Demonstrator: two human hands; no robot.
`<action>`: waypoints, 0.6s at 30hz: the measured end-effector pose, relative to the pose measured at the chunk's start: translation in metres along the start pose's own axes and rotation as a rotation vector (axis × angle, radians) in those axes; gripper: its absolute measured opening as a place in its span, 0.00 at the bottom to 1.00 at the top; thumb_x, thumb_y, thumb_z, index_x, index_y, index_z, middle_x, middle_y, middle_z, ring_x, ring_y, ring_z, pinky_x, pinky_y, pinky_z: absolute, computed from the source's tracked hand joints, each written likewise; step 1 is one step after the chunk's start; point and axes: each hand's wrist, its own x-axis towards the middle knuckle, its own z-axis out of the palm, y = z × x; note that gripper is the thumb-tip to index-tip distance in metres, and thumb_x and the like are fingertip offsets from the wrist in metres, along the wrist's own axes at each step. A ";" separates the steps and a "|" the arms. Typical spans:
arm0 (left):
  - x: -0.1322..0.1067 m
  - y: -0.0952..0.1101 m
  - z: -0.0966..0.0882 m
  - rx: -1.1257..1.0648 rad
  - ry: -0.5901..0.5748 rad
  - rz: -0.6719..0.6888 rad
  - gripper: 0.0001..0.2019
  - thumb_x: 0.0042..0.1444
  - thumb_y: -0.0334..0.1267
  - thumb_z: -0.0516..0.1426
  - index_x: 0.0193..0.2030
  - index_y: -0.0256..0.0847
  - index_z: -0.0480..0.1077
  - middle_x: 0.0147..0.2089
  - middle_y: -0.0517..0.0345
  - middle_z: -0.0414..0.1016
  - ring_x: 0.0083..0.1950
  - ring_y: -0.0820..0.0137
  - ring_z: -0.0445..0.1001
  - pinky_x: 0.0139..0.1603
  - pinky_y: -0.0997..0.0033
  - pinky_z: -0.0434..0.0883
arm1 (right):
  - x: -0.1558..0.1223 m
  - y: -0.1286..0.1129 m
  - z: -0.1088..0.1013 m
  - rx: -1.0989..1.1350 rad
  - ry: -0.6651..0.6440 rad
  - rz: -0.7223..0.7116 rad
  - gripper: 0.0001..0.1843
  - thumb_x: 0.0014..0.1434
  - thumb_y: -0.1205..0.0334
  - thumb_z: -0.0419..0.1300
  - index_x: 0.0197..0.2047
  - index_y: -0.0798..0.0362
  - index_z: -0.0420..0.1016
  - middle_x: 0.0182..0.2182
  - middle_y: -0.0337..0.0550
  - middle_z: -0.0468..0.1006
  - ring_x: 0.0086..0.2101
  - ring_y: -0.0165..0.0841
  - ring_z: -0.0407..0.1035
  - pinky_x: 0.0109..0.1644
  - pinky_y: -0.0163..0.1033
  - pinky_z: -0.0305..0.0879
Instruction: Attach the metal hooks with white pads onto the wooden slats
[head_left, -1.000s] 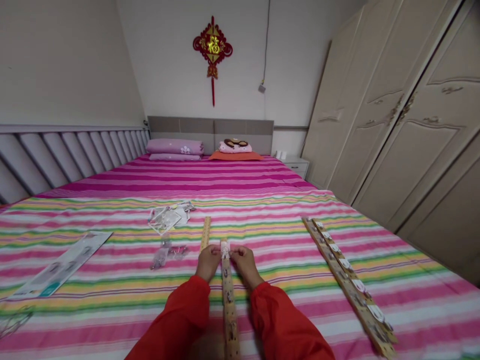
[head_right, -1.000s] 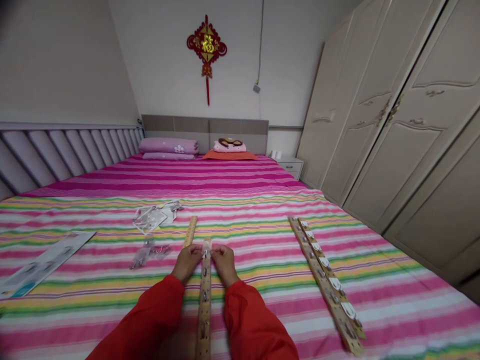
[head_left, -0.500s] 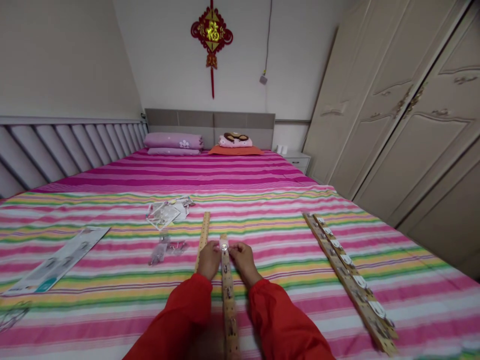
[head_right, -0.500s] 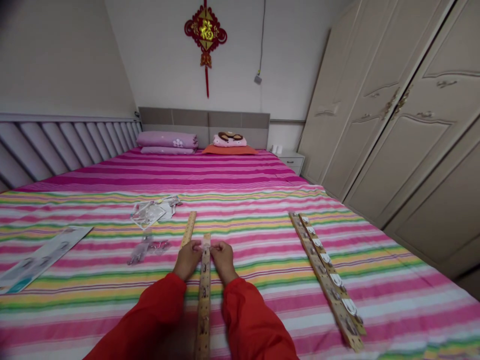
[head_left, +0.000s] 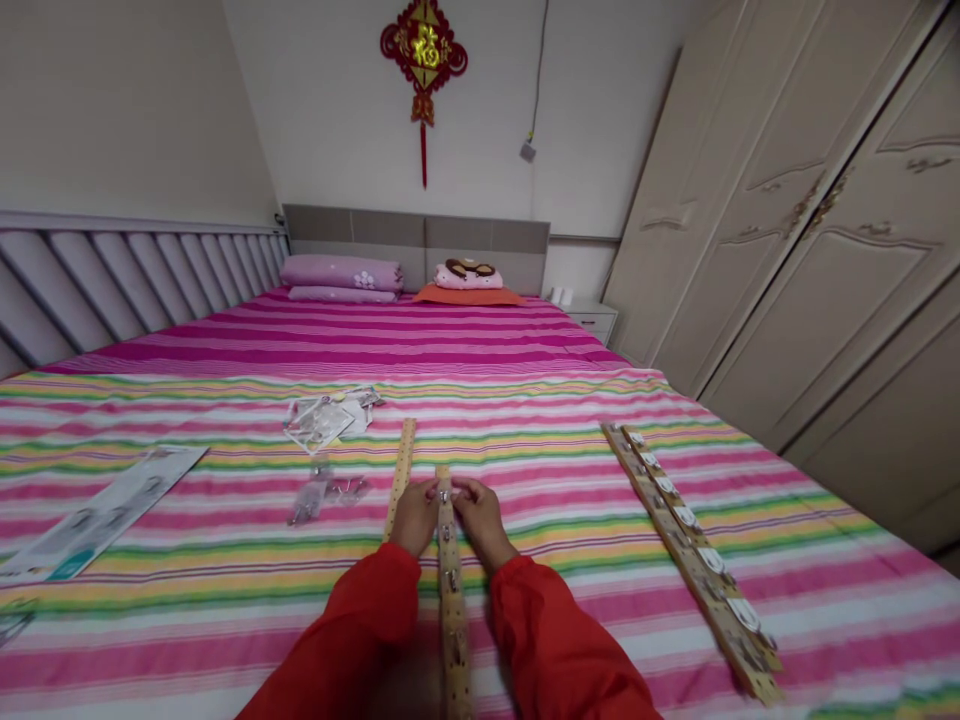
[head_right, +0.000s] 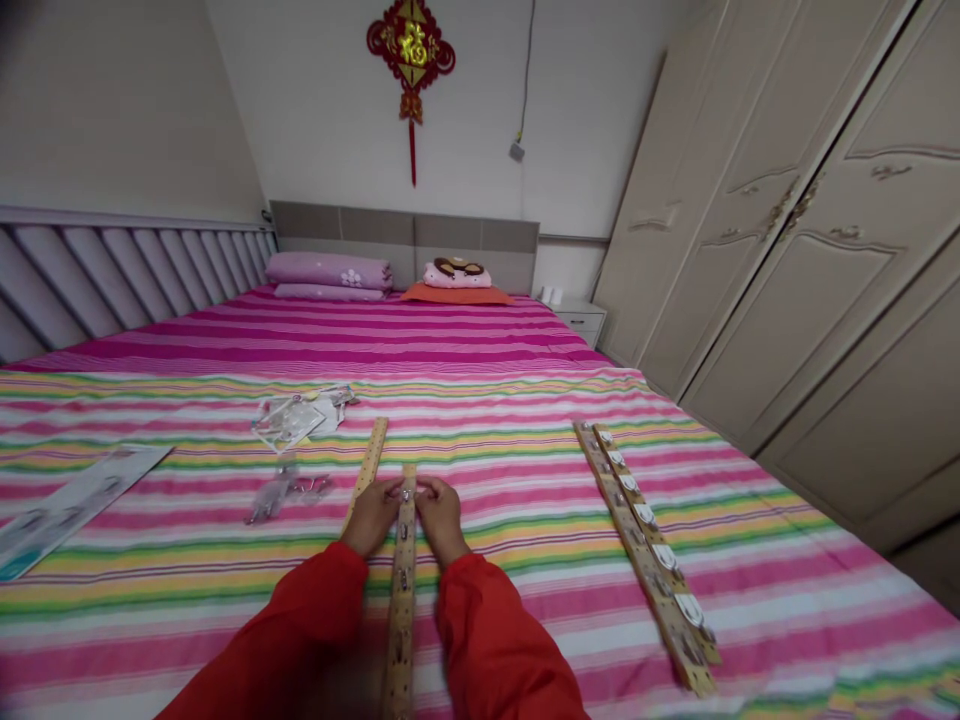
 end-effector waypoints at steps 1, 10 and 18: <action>0.000 -0.002 0.001 0.024 -0.006 0.020 0.14 0.52 0.29 0.52 0.42 0.35 0.76 0.30 0.56 0.73 0.33 0.70 0.70 0.38 0.72 0.66 | 0.000 0.000 0.000 -0.017 -0.014 -0.010 0.18 0.43 0.64 0.59 0.40 0.53 0.79 0.22 0.36 0.78 0.23 0.32 0.69 0.28 0.35 0.65; 0.012 -0.019 0.005 0.102 -0.149 0.146 0.15 0.52 0.32 0.50 0.38 0.35 0.78 0.20 0.60 0.67 0.26 0.71 0.65 0.33 0.72 0.65 | -0.004 -0.011 -0.004 -0.531 -0.199 -0.240 0.18 0.58 0.65 0.50 0.46 0.49 0.78 0.34 0.43 0.80 0.38 0.37 0.70 0.45 0.40 0.64; 0.018 -0.014 0.003 0.039 -0.204 -0.002 0.14 0.49 0.31 0.52 0.35 0.35 0.79 0.20 0.59 0.73 0.25 0.71 0.68 0.30 0.73 0.65 | 0.005 -0.002 -0.008 -0.444 -0.314 -0.185 0.17 0.59 0.62 0.50 0.45 0.49 0.79 0.30 0.39 0.80 0.33 0.36 0.70 0.41 0.38 0.64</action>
